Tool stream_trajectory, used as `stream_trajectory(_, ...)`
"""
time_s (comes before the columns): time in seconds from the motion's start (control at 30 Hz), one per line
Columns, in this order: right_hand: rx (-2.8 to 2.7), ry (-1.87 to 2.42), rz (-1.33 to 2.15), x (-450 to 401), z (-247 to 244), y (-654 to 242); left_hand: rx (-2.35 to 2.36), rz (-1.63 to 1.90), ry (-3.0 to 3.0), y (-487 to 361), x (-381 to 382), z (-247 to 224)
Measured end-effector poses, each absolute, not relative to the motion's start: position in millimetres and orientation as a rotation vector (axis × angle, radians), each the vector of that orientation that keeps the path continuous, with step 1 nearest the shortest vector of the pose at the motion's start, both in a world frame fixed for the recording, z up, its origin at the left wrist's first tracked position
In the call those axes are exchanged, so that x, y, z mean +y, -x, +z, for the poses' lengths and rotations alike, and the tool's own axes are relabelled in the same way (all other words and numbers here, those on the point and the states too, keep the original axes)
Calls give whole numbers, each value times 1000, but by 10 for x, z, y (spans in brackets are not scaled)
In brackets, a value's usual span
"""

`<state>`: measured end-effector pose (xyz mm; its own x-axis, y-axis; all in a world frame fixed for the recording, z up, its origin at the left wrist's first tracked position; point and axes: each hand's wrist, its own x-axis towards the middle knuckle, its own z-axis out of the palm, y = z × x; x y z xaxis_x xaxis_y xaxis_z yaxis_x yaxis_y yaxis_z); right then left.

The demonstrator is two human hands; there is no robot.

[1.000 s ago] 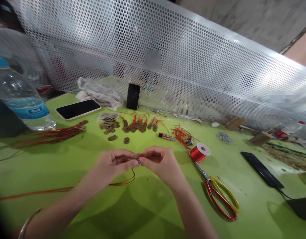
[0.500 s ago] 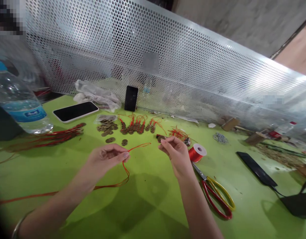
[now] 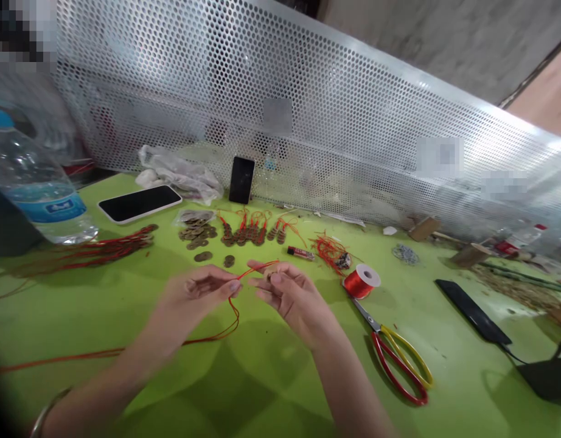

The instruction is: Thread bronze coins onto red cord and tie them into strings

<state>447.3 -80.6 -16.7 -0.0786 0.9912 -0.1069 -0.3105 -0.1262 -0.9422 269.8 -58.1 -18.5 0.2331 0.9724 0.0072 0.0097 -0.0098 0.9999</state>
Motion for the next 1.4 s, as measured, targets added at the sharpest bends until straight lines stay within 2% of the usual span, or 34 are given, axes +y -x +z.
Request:
stream_trajectory(0.53,-904,949,1416,-868,-100,-4441,1278,1035,-1747,-2687,-668,-96)
stream_trajectory(0.83,-972,1048,1054,-763,-243,-4517,1073,938,-1351,-2733,-554,-230)
stream_trajectory(1.07,-1159,1172,604,-754,-237,-4512,1018,972,-1271,-2728,-543,-209)
stream_trajectory(1.4,-1261,1113,427,-765,-226,-4556,904,883,-1198,-2735,-586,-209)
